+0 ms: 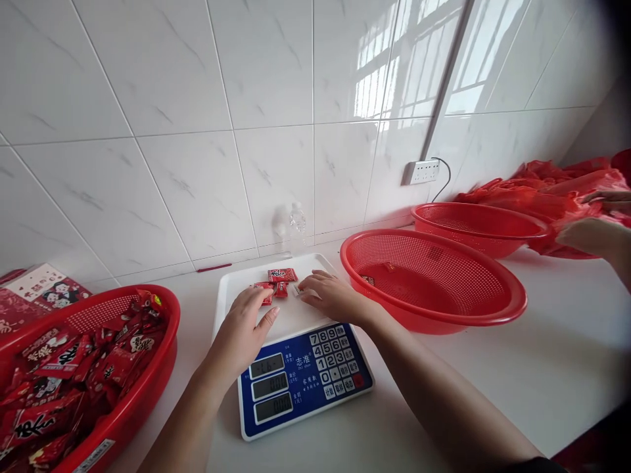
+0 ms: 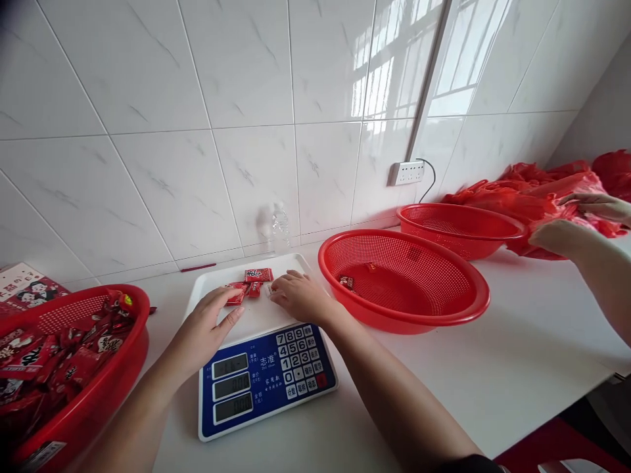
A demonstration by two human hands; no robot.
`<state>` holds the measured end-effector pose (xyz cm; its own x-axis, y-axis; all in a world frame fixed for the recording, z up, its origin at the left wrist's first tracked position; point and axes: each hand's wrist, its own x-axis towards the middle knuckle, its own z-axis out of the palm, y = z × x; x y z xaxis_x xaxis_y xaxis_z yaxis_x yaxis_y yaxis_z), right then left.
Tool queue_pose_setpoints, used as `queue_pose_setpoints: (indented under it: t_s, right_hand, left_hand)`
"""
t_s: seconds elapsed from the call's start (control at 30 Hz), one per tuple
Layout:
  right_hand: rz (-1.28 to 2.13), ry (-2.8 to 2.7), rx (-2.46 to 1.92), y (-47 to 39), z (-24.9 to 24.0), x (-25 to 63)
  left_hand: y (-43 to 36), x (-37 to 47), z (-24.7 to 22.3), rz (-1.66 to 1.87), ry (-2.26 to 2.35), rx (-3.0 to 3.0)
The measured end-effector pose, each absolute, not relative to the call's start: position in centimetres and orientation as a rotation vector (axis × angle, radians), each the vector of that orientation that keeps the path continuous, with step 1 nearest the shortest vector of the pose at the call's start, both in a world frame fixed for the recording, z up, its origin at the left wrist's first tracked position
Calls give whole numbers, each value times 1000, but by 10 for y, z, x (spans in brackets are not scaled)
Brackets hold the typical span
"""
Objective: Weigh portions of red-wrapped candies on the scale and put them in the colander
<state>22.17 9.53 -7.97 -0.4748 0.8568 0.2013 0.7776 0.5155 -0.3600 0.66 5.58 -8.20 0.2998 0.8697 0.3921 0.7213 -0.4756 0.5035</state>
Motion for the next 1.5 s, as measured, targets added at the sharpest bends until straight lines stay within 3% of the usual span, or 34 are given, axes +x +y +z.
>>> queue_pose_setpoints:
  t_s: [0.37,0.6,0.97,1.23,1.5]
  right_hand:
    - [140,-2160,-1441,102,-69,240]
    - [-249,-1658,-1776,99,-45,298]
    - [265,-2488,-1180,97,-80,181]
    - [87,-2558,-1345,98,-73,180]
    - [-124,-2236,-1843,102,-38,269]
  left_hand:
    - [57,3,-87,928,1495,2362]
    - [57,3,-86,935,1534,2362]
    - [50,-5,-68,1024,1725,2239]
    - [45,-8,-61,1031,1716,2211]
    - [47,-11,-61,1053,1695,2187]
